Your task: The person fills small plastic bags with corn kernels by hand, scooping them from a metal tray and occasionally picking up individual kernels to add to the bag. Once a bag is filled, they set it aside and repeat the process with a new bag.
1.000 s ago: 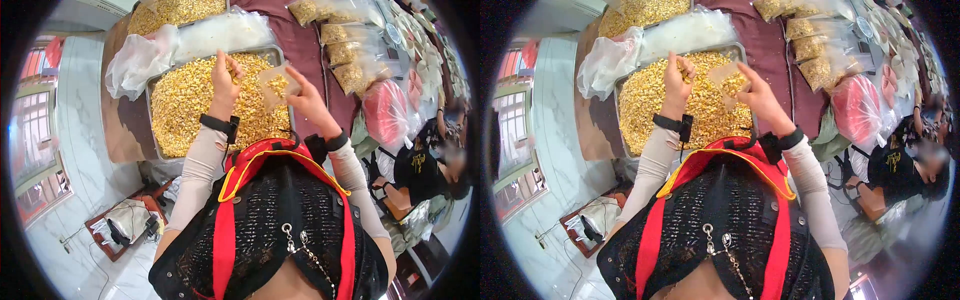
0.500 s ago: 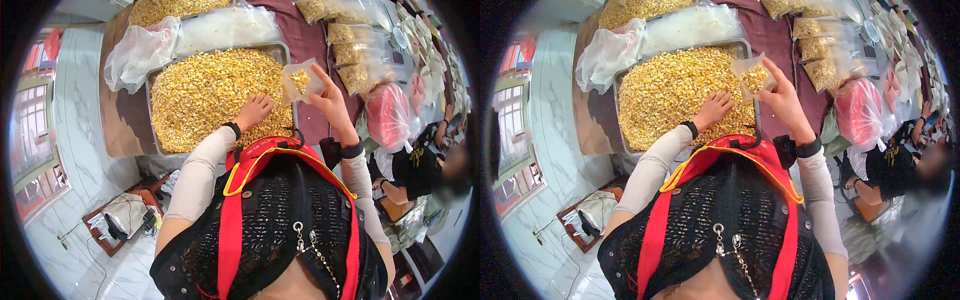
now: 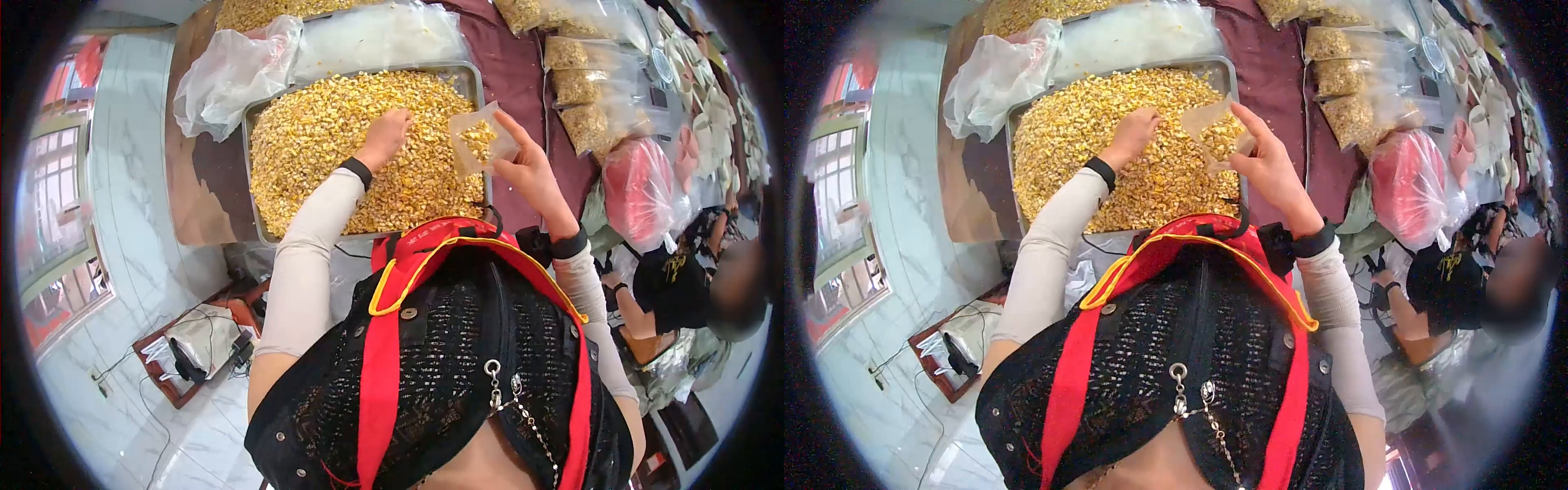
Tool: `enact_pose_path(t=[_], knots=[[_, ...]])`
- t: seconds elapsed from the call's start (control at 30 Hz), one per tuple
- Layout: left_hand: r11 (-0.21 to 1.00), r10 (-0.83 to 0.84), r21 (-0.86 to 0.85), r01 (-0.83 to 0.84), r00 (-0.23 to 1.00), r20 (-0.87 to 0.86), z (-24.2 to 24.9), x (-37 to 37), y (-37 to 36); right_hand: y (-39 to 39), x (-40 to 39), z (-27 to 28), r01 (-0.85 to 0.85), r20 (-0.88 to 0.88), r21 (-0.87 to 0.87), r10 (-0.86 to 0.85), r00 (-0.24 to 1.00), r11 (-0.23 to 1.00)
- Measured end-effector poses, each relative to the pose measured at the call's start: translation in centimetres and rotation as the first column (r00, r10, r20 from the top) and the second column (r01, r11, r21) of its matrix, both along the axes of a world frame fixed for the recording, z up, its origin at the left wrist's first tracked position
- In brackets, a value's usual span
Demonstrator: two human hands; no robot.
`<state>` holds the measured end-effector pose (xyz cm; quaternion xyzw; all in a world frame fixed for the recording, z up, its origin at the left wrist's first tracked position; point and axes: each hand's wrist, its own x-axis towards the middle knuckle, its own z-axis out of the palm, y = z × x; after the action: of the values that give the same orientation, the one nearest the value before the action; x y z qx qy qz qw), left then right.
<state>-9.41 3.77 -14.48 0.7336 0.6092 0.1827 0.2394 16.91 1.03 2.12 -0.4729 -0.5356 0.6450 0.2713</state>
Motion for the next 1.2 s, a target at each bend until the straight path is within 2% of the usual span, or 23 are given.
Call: enact_pose_path(t=[0.03, 0.07, 0.13, 0.17, 0.2, 0.23, 0.27, 0.3, 0.33, 0.37, 0.4, 0.47, 0.5, 0.53, 0.6, 0.67, 0.73, 0.8, 0.87, 0.93, 1.03, 1.13, 1.2], knots=[[0.999, 0.025, 0.031, -0.029, 0.994, 0.105, 0.8, -0.1, 0.0, 0.0, -0.3, 0.3, 0.004, 0.007, 0.018, -0.004, 1.0, 1.0], [0.999, 0.029, 0.03, -0.033, 0.994, 0.104, 0.8, 0.1, 0.0, 0.0, -0.5, 0.4, 0.007, 0.014, 0.036, -0.008, 1.0, 0.999], [0.972, 0.229, -0.128, -0.197, 0.917, 0.327, 0.4, 0.6, 0.4, 0.0, -0.7, 0.4, -0.006, 0.017, 0.027, 0.005, 1.0, 1.0], [0.928, 0.353, -0.264, -0.263, 0.848, 0.395, 0.1, 0.7, 0.7, 0.0, -0.7, 0.4, -0.014, 0.02, 0.018, 0.014, 1.0, 1.0], [0.929, 0.351, -0.263, -0.262, 0.848, 0.396, 0.1, 0.7, 0.7, 0.1, -0.6, 0.0, -0.013, 0.021, 0.019, 0.013, 1.0, 1.0], [0.82, 0.567, -0.521, -0.239, 0.466, 0.679, 0.0, 0.6, 0.8, 0.1, -0.4, -0.7, -0.016, -0.004, 0.029, 0.016, 1.0, 0.999], [0.698, 0.712, -0.713, -0.071, -0.034, 0.701, 0.0, 0.5, 0.8, 0.1, -0.3, -1.3, -0.018, -0.03, 0.04, 0.019, 0.999, 0.999], [0.699, 0.712, -0.712, -0.07, -0.032, 0.702, 0.2, 0.4, 0.6, 0.1, -0.3, -1.6, -0.016, -0.03, 0.04, 0.017, 0.999, 0.999], [0.673, 0.717, -0.734, 0.092, -0.326, 0.617, 0.5, 0.3, 0.1, 0.1, -0.3, -1.8, -0.023, -0.009, 0.064, 0.023, 1.0, 0.998], [0.667, 0.686, -0.702, 0.251, -0.576, 0.445, 0.7, 0.1, -0.4, 0.2, -0.4, -1.9, -0.031, 0.011, 0.089, 0.03, 0.999, 0.996], [0.679, 0.623, -0.621, 0.392, -0.754, 0.206, 1.2, 0.0, -0.9, 0.3, -0.6, -1.8, -0.031, 0.008, 0.091, 0.031, 1.0, 0.995], [0.677, 0.618, -0.631, 0.379, -0.758, 0.208, 2.2, 0.2, -1.3, 0.3, -0.7, -1.6, -0.047, 0.069, 0.13, 0.038, 0.997, 0.99], [0.694, 0.591, -0.648, 0.313, -0.762, 0.265, 2.9, 0.3, -1.4, 0.2, -0.6, -1.8, -0.047, 0.068, 0.13, 0.038, 0.997, 0.99], [0.711, 0.563, -0.659, 0.246, -0.76, 0.324, 3.7, 0.4, -1.3, 0.2, -0.7, -2.3, -0.04, 0.02, 0.12, 0.038, 0.999, 0.992], [0.709, 0.551, -0.671, 0.217, -0.764, 0.335, 5.7, 0.5, -1.3, 0.4, -0.7, -3.1, -0.032, -0.029, 0.113, 0.035, 0.999, 0.993], [0.706, 0.546, -0.68, 0.197, -0.763, 0.345, 6.8, 0.6, -0.8, 0.6, -0.5, -3.4, -0.099, 0.114, 0.173, 0.08, 0.99, 0.98], [0.73, 0.588, -0.642, 0.232, -0.692, 0.418, 7.5, 0.6, -0.3, 0.6, -0.7, -3.1, -0.1, 0.147, 0.208, 0.07, 0.987, 0.973], [0.761, 0.59, -0.57, 0.311, -0.697, 0.407, 8.5, 1.3, 0.2, 0.4, -1.1, -2.5, -0.098, 0.179, 0.241, 0.055, 0.982, 0.966], [0.847, 0.523, -0.428, 0.315, -0.639, 0.564, 10.2, 2.4, 0.5, 0.3, -1.5, -2.1, -0.094, 0.183, 0.236, 0.051, 0.982, 0.967], [0.852, 0.52, -0.418, 0.314, -0.592, 0.616, 12.6, 3.9, 0.8, 0.4, -1.5, -2.2, -0.088, 0.159, 0.213, 0.055, 0.986, 0.973], [0.894, 0.446, -0.385, 0.228, -0.514, 0.732, 14.7, 6.5, 0.9, 0.4, -1.7, -2.0, -0.105, 0.168, 0.151, 0.08, 0.983, 0.983], [0.931, 0.363, -0.341, 0.132, -0.446, 0.818, 14.7, 8.5, 0.6, 0.4, -1.8, -1.8, -0.107, 0.169, 0.197, 0.074, 0.983, 0.974], [0.945, 0.325, -0.307, 0.111, -0.412, 0.851, 14.7, 9.2, 0.4, 0.5, -1.8, -1.8, -0.139, 0.245, 0.27, 0.072, 0.967, 0.953]])
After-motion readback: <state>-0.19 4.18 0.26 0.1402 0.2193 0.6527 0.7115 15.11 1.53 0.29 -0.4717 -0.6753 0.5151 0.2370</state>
